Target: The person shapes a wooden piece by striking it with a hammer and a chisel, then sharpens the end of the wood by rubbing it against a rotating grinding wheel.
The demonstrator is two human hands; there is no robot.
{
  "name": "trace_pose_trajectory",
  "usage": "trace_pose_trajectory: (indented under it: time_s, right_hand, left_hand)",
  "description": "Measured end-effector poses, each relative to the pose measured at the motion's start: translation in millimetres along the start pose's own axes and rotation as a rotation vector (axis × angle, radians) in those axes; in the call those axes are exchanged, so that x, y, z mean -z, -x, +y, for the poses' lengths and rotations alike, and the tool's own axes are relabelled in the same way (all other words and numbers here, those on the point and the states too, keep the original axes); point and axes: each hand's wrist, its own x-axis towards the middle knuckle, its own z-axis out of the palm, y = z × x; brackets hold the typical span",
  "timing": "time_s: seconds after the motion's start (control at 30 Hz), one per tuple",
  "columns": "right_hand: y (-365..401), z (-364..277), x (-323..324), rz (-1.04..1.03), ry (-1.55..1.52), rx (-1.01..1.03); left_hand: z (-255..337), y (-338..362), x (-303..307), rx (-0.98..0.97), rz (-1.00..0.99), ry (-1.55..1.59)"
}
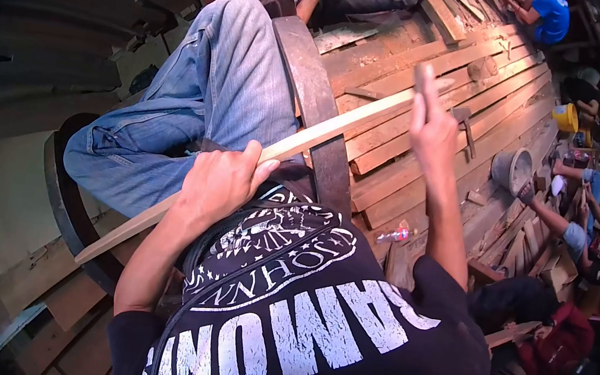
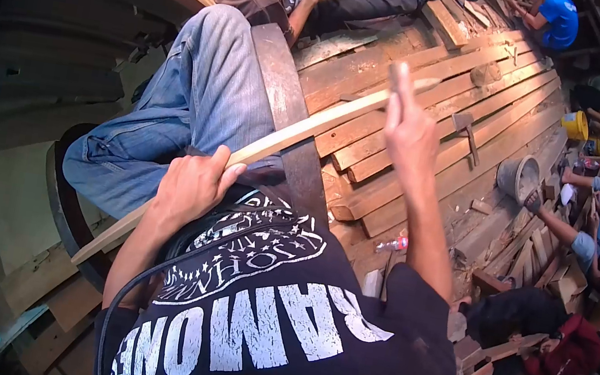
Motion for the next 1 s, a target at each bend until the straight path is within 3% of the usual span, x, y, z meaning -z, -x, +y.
trace_pose_trajectory:
  time_s: [0.07,0.13,0.2,0.27,0.33,0.37,0.4,0.47,0.5,0.53,0.6,0.63,0.7,0.73,0.8,0.83,0.9,0.93,1.0]
  right_hand:
    - [27.3,-18.6,-16.7,-0.017,-0.121,0.327]
    - [49.8,-35.0,-19.0,-0.109,-0.111,0.348]
    - [43.8,-12.5,-21.6,-0.021,-0.084,0.404]
    - [17.5,10.0,-15.0,0.085,-0.14,0.324]
    - [-0.3,19.1,2.1,0.015,0.039,-0.166]
    - [5.5,27.4,-15.5,0.188,-0.1,0.135]
    - [10.8,18.9,-16.3,0.193,-0.1,0.153]
    - [40.7,3.6,-17.3,-0.04,-0.101,0.324]
    - [28.4,18.0,-16.2,0.026,-0.105,0.432]
    - [11.9,31.3,-9.2,0.023,-0.103,0.416]
    - [-13.5,46.3,11.5,0.003,-0.003,-0.169]
    - [-13.0,48.5,9.7,0.013,-0.001,-0.16]
    - [-11.9,50.6,0.4,0.11,-0.116,0.14]
    - [-0.5,33.9,1.3,-0.031,-0.159,0.169]
    - [6.2,34.4,1.2,-0.071,-0.209,0.255]
    - [-1.1,41.0,6.9,-0.072,-0.213,0.237]
    - [-28.0,59.4,23.7,-0.116,0.033,-0.21]
    - [-25.0,60.1,24.4,-0.107,0.035,-0.211]
    - [-20.7,60.2,17.2,-0.012,-0.129,0.063]
  left_hand:
    - [-2.2,-0.7,-1.2,-0.009,-0.007,-0.009]
    - [0.1,-0.9,0.4,0.0,-0.013,-0.024]
    - [-0.6,-0.3,0.5,-0.021,-0.002,-0.008]
    - [-2.6,2.4,-0.3,-0.027,-0.011,-0.006]
    - [-3.9,-1.2,-0.7,-0.033,0.009,0.011]
    - [-3.1,-1.7,-0.1,-0.015,-0.009,0.016]
    - [-1.8,-4.7,1.9,-0.009,0.009,0.017]
    - [0.6,-1.4,4.4,-0.005,-0.026,0.015]
    - [-1.4,-1.5,5.8,-0.011,-0.039,0.01]
    - [-2.1,-2.9,5.1,-0.004,-0.032,0.024]
    - [-1.6,-0.7,1.2,-0.011,-0.03,0.042]
    - [-3.1,-0.4,-0.9,-0.018,-0.023,0.027]
    - [-3.3,-1.8,0.9,-0.008,-0.03,0.012]
    - [-2.8,-1.8,1.7,-0.013,-0.018,0.008]
    - [-0.6,-0.7,0.6,0.002,-0.007,0.022]
    - [-2.3,-1.0,0.1,-0.005,-0.024,0.017]
    - [-3.3,-2.0,-0.2,-0.017,-0.009,0.025]
    - [-2.9,-2.1,0.4,-0.024,-0.004,0.024]
    - [-3.2,-1.8,1.5,-0.027,-0.003,0.012]
